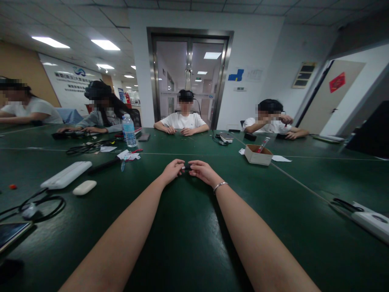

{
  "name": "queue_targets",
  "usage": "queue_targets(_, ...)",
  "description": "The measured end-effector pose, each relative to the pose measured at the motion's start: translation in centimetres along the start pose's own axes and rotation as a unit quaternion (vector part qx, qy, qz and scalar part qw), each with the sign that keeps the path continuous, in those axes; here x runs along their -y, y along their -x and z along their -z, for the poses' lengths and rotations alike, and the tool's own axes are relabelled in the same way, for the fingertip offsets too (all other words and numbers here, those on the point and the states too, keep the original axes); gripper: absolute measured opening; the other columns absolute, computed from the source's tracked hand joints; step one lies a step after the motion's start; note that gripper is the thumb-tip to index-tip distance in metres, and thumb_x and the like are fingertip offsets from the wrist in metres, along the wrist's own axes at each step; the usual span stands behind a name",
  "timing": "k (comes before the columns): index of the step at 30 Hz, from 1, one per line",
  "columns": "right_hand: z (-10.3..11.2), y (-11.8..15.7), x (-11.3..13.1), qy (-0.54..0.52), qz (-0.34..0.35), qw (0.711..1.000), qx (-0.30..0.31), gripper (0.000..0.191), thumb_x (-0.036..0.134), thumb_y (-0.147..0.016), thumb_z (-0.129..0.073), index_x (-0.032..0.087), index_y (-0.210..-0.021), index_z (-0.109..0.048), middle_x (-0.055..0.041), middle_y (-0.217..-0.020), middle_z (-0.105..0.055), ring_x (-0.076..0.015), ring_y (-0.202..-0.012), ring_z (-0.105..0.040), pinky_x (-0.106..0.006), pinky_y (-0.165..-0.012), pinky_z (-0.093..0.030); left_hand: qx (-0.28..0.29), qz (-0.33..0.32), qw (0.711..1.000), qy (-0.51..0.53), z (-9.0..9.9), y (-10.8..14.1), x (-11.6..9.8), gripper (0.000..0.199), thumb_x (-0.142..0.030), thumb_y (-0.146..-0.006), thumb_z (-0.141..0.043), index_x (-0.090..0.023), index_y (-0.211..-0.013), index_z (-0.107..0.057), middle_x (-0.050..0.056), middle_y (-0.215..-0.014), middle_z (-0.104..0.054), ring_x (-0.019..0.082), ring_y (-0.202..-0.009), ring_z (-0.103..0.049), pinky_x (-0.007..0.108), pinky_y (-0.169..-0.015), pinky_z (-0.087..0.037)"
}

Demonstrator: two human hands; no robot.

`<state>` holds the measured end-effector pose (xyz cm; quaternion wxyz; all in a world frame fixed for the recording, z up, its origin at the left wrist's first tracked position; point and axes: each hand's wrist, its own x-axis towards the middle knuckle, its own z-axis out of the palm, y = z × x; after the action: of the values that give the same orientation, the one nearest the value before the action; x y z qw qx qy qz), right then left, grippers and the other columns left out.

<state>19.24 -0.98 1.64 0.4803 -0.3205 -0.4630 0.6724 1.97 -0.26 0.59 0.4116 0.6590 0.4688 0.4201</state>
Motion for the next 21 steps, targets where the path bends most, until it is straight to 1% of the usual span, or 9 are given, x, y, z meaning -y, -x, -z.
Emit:
queue_targets(2,-0.06,0.04,0.05,0.003,-0.001,1.000,0.001,0.021,-0.004,-0.075,-0.055,0.010,-0.089,-0.061,-0.0051,-0.074,-0.059,-0.0116,-0.057,-0.061,-0.021,-0.054,-0.055,0.013,-0.002,1.000,-0.002,0.00,0.03,-0.07,0.030,-0.030,-0.080,-0.043,-0.015,-0.105,-0.052,0.001,-0.065,-0.056,0.009,-0.051,-0.048,0.018,-0.043,-0.034)
queue_targets(6,-0.06,0.10,0.12,0.007,-0.004,1.000,-0.001,0.020,-0.003,-0.074,-0.057,0.010,-0.089,-0.061,-0.0060,-0.076,-0.060,-0.0117,-0.056,-0.061,-0.021,-0.053,-0.055,0.013,-0.028,1.000,0.003,0.07,-0.05,0.12,0.031,-0.022,-0.072,-0.054,-0.016,-0.103,-0.054,0.000,-0.066,-0.054,0.010,-0.057,-0.051,0.018,-0.045,-0.035)
queue_targets(10,-0.04,0.08,0.13,0.007,-0.002,1.000,-0.004,0.015,0.000,-0.077,-0.057,0.009,-0.088,-0.060,-0.0077,-0.076,-0.062,-0.0115,-0.054,-0.061,-0.020,-0.051,-0.054,0.014,-0.047,0.999,0.013,0.10,0.07,0.08,0.031,-0.023,-0.069,-0.058,-0.015,-0.099,-0.055,-0.001,-0.064,-0.054,0.011,-0.058,-0.053,0.020,-0.048,-0.037)
queue_targets(12,-0.19,0.02,0.12,0.020,-0.005,1.000,-0.010,0.009,0.003,-0.080,-0.056,0.008,-0.087,-0.058,-0.0073,-0.071,-0.061,-0.0113,-0.051,-0.060,-0.019,-0.048,-0.053,0.008,-0.064,0.998,0.014,0.08,0.24,-0.11,0.030,-0.025,-0.068,-0.060,-0.014,-0.095,-0.056,-0.001,-0.063,-0.055,0.011,-0.057,-0.053,0.021,-0.051,-0.039)
queue_targets(14,-0.47,-0.10,0.08,0.052,-0.017,0.998,-0.025,0.004,0.007,-0.084,-0.053,0.008,-0.086,-0.056,-0.0049,-0.059,-0.058,-0.0120,-0.046,-0.059,-0.019,-0.043,-0.051,-0.003,-0.087,0.996,0.016,0.07,0.41,-0.33,0.026,-0.027,-0.066,-0.063,-0.014,-0.088,-0.057,-0.001,-0.063,-0.056,0.011,-0.057,-0.053,0.022,-0.054,-0.040)
queue_targets(17,-0.87,-0.22,0.06,0.105,-0.038,0.992,-0.050,0.009,0.014,-0.089,-0.048,0.008,-0.085,-0.053,-0.0024,-0.048,-0.053,-0.0126,-0.040,-0.056,-0.018,-0.036,-0.048,-0.015,-0.108,0.994,0.030,0.10,0.58,-0.56,0.022,-0.029,-0.065,-0.065,-0.013,-0.078,-0.057,0.001,-0.065,-0.058,0.011,-0.059,-0.054,0.024,-0.059,-0.043)
queue_targets(19,-0.89,-0.15,0.15,0.112,-0.046,0.991,-0.050,0.011,0.017,-0.089,-0.048,0.008,-0.084,-0.052,-0.0032,-0.049,-0.054,-0.0120,-0.039,-0.055,-0.018,-0.035,-0.047,-0.012,-0.109,0.993,0.040,0.16,0.60,-0.63,0.022,-0.030,-0.064,-0.065,-0.013,-0.076,-0.057,0.002,-0.065,-0.059,0.012,-0.060,-0.055,0.025,-0.061,-0.044)
queue_targets(21,-0.66,0.07,0.35,0.083,-0.040,0.995,-0.026,0.006,0.013,-0.086,-0.053,0.009,-0.090,-0.051,-0.0036,-0.057,-0.057,-0.0121,-0.043,-0.058,-0.020,-0.041,-0.051,-0.012,-0.104,0.993,0.047,0.21,0.58,-0.63,0.023,-0.031,-0.064,-0.066,-0.013,-0.075,-0.057,0.002,-0.066,-0.060,0.012,-0.060,-0.055,0.026,-0.062,-0.044)
